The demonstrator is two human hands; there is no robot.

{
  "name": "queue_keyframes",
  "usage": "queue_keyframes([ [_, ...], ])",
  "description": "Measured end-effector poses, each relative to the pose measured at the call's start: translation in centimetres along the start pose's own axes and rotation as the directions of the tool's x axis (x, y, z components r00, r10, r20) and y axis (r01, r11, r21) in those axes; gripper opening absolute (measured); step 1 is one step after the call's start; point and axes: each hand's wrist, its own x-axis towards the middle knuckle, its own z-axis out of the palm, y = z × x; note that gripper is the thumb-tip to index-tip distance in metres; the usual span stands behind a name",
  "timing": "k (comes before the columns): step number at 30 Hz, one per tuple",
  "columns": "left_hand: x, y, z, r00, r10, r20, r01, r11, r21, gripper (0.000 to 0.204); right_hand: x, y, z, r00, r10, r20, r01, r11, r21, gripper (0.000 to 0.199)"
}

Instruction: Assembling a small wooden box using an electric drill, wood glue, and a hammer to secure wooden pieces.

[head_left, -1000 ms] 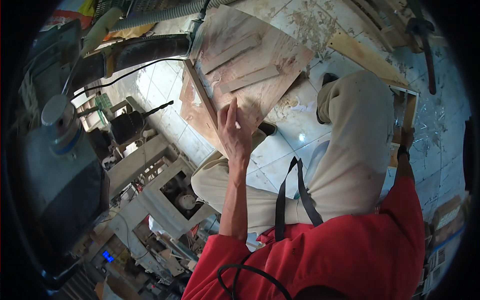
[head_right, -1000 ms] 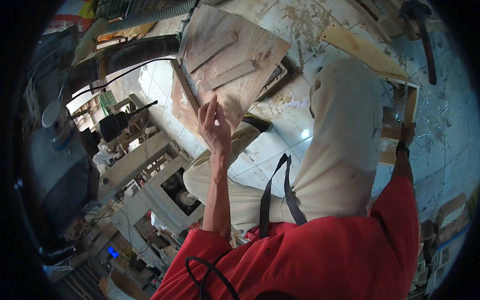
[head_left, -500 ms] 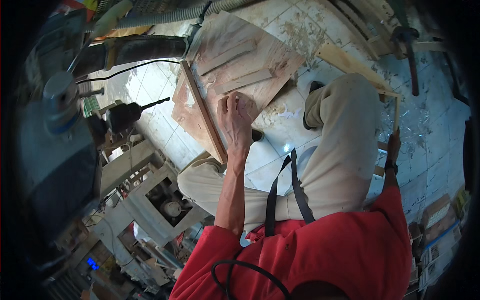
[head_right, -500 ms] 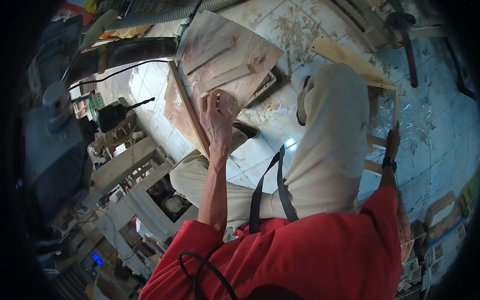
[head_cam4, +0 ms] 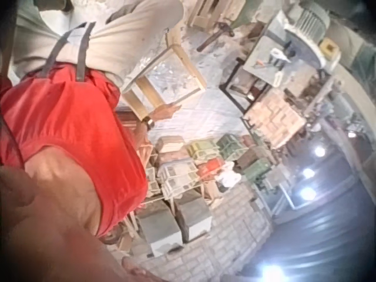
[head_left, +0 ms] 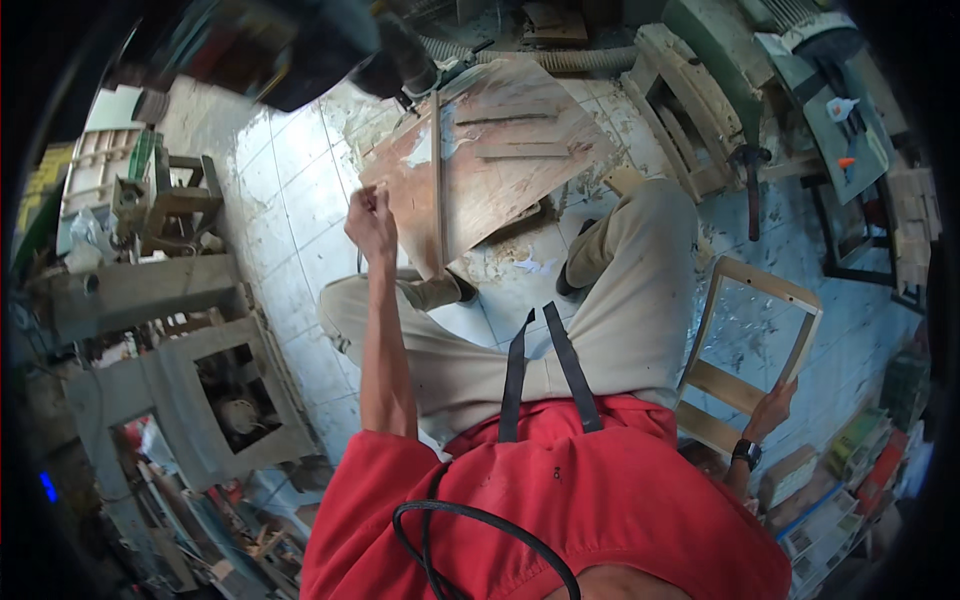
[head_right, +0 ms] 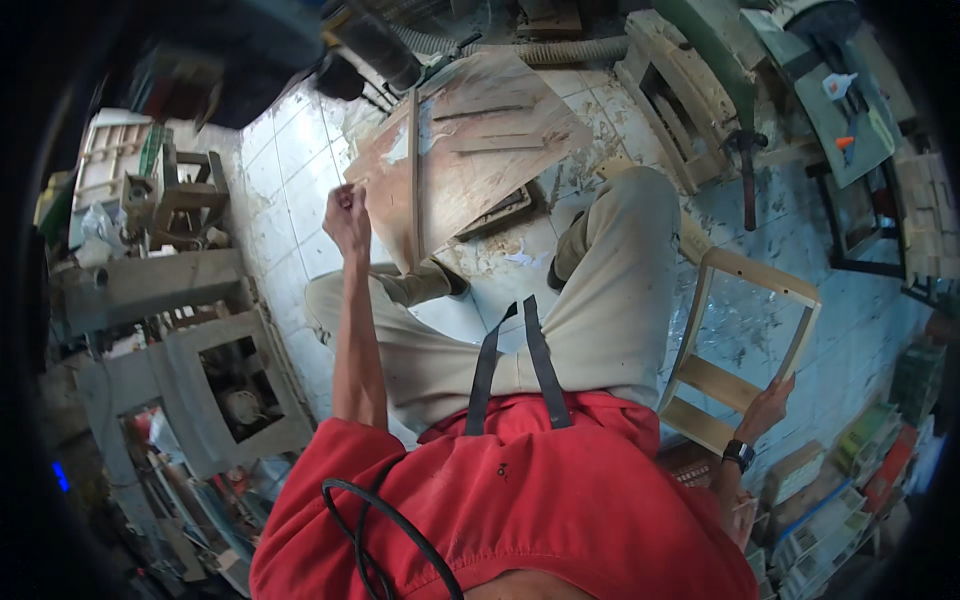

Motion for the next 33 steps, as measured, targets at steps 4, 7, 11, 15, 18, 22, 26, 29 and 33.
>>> queue_keyframes([
  [4, 3.6, -7.8, 1.7, 0.992, -0.045, 0.121, 0.068, 0.979, -0.190, 0.029, 4.1, -3.1, -5.5, 0.977, -0.201, -0.076, 0.193, 0.977, -0.093, 0.038],
  [7, 2.9, -6.7, 2.7, 0.990, 0.135, -0.037, -0.125, 0.972, 0.200, 0.038, 6.4, -7.7, -10.8, 0.945, -0.316, -0.083, 0.302, 0.942, -0.148, 0.038],
  [11, -0.4, 2.2, 4.4, 0.845, 0.529, -0.085, -0.518, 0.847, 0.122, 0.040, 8.7, -14.6, -16.9, 0.853, -0.510, -0.110, 0.497, 0.858, -0.126, 0.043],
  [15, -1.8, 5.3, 8.1, 0.684, 0.702, 0.198, -0.692, 0.711, -0.128, 0.056, 11.0, -21.3, -18.0, 0.792, -0.604, -0.093, 0.599, 0.797, -0.072, 0.045],
  [18, -0.7, 4.2, 10.5, 0.795, 0.523, 0.308, -0.509, 0.851, -0.132, 0.053, 12.3, -24.2, -17.0, 0.779, -0.626, -0.018, 0.627, 0.779, 0.026, 0.045],
  [22, 0.5, 3.7, 11.2, 0.746, 0.523, 0.411, -0.512, 0.846, -0.147, 0.044, 13.2, -27.9, -14.9, 0.730, -0.682, -0.042, 0.680, 0.720, 0.137, 0.046],
  [26, 1.6, 2.7, 11.8, 0.650, 0.618, 0.442, -0.584, 0.779, -0.230, 0.034, 14.2, -32.3, -12.1, 0.697, -0.716, 0.023, 0.691, 0.681, 0.243, 0.046],
  [29, 2.2, 3.2, 11.5, 0.702, 0.448, 0.554, -0.360, 0.894, -0.267, 0.028, 13.8, -35.0, -10.4, 0.583, -0.810, -0.069, 0.802, 0.559, 0.211, 0.053],
  [33, 2.5, 3.0, 11.0, 0.738, 0.383, 0.555, -0.267, 0.922, -0.280, 0.023, 13.7, -36.7, -9.2, 0.498, -0.863, -0.088, 0.856, 0.472, 0.212, 0.057],
])
